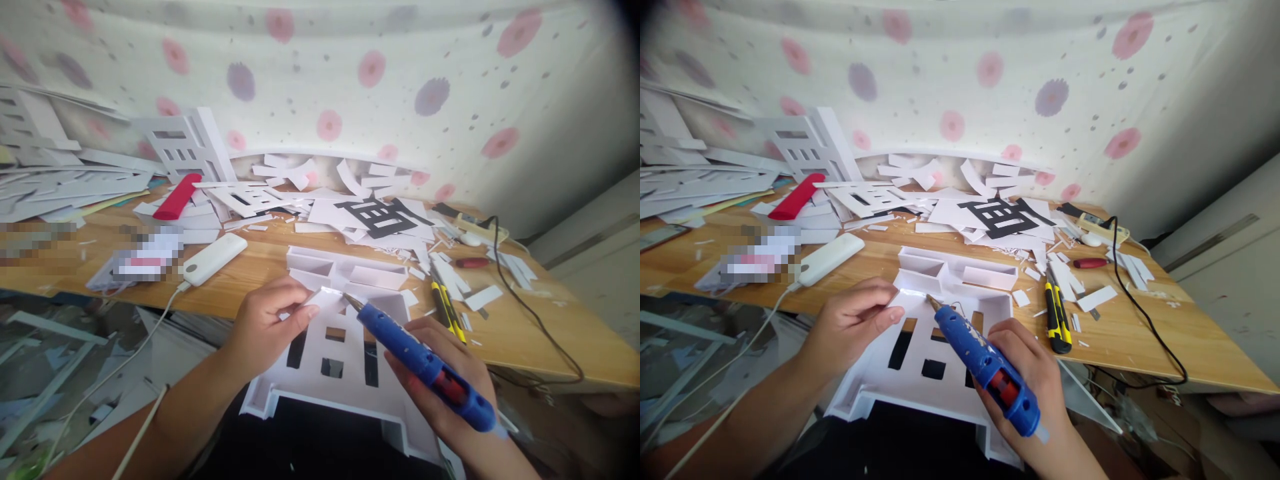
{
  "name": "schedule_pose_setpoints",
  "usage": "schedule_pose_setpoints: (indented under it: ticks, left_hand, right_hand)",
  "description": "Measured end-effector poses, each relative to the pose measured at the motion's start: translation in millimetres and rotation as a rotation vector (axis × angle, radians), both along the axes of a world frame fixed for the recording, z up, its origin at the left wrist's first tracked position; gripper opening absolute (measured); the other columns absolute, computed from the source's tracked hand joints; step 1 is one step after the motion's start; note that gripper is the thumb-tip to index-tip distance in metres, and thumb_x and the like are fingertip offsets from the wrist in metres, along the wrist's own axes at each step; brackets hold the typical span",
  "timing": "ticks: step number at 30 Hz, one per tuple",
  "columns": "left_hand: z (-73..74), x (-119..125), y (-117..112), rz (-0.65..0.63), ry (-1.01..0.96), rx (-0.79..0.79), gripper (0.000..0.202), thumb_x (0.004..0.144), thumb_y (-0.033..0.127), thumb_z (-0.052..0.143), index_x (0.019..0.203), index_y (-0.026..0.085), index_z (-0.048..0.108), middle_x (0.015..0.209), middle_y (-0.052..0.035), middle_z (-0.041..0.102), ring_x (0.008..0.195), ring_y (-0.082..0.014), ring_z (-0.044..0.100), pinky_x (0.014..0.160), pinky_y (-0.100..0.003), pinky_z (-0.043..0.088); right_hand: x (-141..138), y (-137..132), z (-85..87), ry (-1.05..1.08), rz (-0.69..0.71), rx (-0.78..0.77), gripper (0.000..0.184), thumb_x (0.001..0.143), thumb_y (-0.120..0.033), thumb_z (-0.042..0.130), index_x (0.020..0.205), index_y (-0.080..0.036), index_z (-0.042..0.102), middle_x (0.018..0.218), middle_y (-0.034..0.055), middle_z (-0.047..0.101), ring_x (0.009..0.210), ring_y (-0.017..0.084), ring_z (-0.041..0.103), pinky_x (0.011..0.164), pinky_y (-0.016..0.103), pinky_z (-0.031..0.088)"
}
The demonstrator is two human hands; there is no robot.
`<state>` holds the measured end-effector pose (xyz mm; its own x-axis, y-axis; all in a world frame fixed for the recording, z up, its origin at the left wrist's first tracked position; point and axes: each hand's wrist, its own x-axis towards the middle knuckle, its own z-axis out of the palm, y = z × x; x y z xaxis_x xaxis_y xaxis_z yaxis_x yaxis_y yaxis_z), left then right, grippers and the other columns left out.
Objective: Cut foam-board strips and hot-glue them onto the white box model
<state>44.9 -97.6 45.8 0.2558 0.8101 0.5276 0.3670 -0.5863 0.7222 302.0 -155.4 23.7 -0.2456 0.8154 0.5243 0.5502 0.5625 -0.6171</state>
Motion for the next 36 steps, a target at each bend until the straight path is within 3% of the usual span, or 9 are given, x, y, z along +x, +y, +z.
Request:
schedule_pose_setpoints:
  ticks: [14, 23, 29, 32, 36]
  left_hand:
    - [-0.2, -1, 0, 0.027, -0.035, -0.073, 0.015, 0.084, 0.019, 0.065, 0.069, 0.019, 0.063, 0.072, 0.0006, 0.060, 0.066, -0.0127, 0.056, 0.059, -0.024, 0.043]
    - [-1.8, -3, -2, 0.014, -0.095, -0.221, 0.021, 0.086, 0.028, 0.066, 0.067, 0.019, 0.066, 0.074, -0.0021, 0.062, 0.071, -0.0163, 0.056, 0.065, -0.028, 0.043]
    - [-8.6, 4, 0, -0.087, -0.436, -0.482, 0.010, 0.084, 0.030, 0.071, 0.084, 0.020, 0.072, 0.082, -0.0016, 0.069, 0.079, -0.0162, 0.061, 0.075, -0.027, 0.047]
    - [-3.9, 13, 2, -0.145, -0.668, -0.591, 0.016, 0.078, 0.028, 0.078, 0.091, 0.020, 0.074, 0.087, -0.0021, 0.071, 0.087, -0.0165, 0.063, 0.086, -0.029, 0.048]
    - [7.5, 25, 1, -0.212, -0.946, -0.729, 0.022, 0.069, 0.024, 0.084, 0.088, 0.018, 0.074, 0.083, -0.0017, 0.070, 0.079, -0.0123, 0.062, 0.074, -0.022, 0.048]
  right_hand:
    - [8, -1, -3.2, -0.014, -0.040, 0.024, 0.008, 0.087, -0.018, 0.062, 0.088, -0.023, 0.056, 0.089, 0.0016, 0.059, 0.079, 0.016, 0.061, 0.069, 0.027, 0.050]
    - [10, -4, 0.0, 0.016, -0.051, 0.013, 0.007, 0.088, -0.019, 0.062, 0.086, -0.023, 0.057, 0.086, 0.0017, 0.060, 0.073, 0.017, 0.061, 0.063, 0.028, 0.050]
    - [7, -7, 4.9, 0.063, -0.058, 0.038, 0.006, 0.090, -0.022, 0.062, 0.086, -0.024, 0.058, 0.082, -0.0006, 0.059, 0.069, 0.015, 0.059, 0.060, 0.026, 0.050]
    - [4, -8, 8.7, 0.094, -0.065, 0.070, 0.004, 0.091, -0.023, 0.063, 0.090, -0.027, 0.060, 0.087, -0.0015, 0.060, 0.073, 0.015, 0.060, 0.063, 0.025, 0.052]
    - [-3, -7, 14.3, 0.093, -0.090, 0.128, 0.006, 0.090, -0.022, 0.063, 0.094, -0.026, 0.064, 0.093, 0.0003, 0.062, 0.080, 0.017, 0.062, 0.068, 0.027, 0.053]
